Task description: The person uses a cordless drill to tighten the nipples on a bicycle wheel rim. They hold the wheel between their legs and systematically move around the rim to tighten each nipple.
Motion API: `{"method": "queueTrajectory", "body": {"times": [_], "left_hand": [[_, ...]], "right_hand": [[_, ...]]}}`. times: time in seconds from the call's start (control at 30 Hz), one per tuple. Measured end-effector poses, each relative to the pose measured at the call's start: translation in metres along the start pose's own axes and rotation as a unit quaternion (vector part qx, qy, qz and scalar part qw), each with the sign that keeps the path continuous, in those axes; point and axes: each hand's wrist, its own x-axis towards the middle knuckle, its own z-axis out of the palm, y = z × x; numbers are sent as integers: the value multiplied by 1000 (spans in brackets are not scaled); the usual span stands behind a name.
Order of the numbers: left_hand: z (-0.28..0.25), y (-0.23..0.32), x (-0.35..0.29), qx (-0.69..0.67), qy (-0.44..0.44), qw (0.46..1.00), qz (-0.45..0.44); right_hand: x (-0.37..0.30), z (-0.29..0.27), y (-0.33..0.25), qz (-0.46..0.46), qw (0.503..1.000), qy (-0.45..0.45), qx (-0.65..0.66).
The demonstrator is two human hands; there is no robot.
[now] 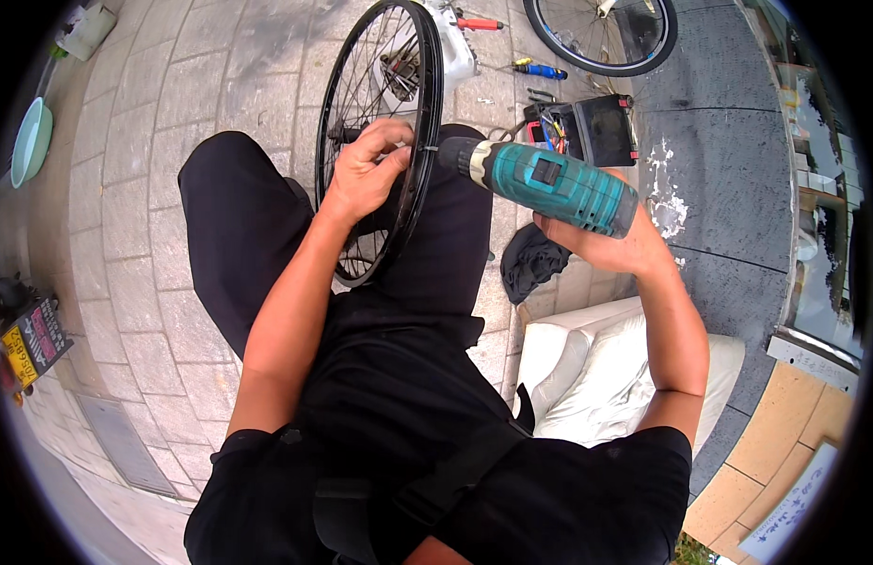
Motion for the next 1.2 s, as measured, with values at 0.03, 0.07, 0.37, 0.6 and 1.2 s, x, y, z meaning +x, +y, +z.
{"method": "queueTrajectory", "body": {"times": [0.03, 0.07, 0.37, 0.6, 1.2], "left_hand": [[0, -1, 0, -7, 1, 1000, -4], [0, -2, 0, -15, 2, 1000, -9], [2, -6, -2, -54, -3, 999, -2], [6, -8, -1, -70, 13, 997, -5], [60, -2, 8, 2, 92, 994, -56]], "right_hand": [[0, 1, 2, 0, 1000, 1, 3], [0, 1, 3, 1, 1000, 2, 6], [2, 4, 9, -31, 999, 8, -12], [0, 5, -9, 29, 1000, 10, 6], [-24, 3, -2, 239, 971, 7, -28]]}}
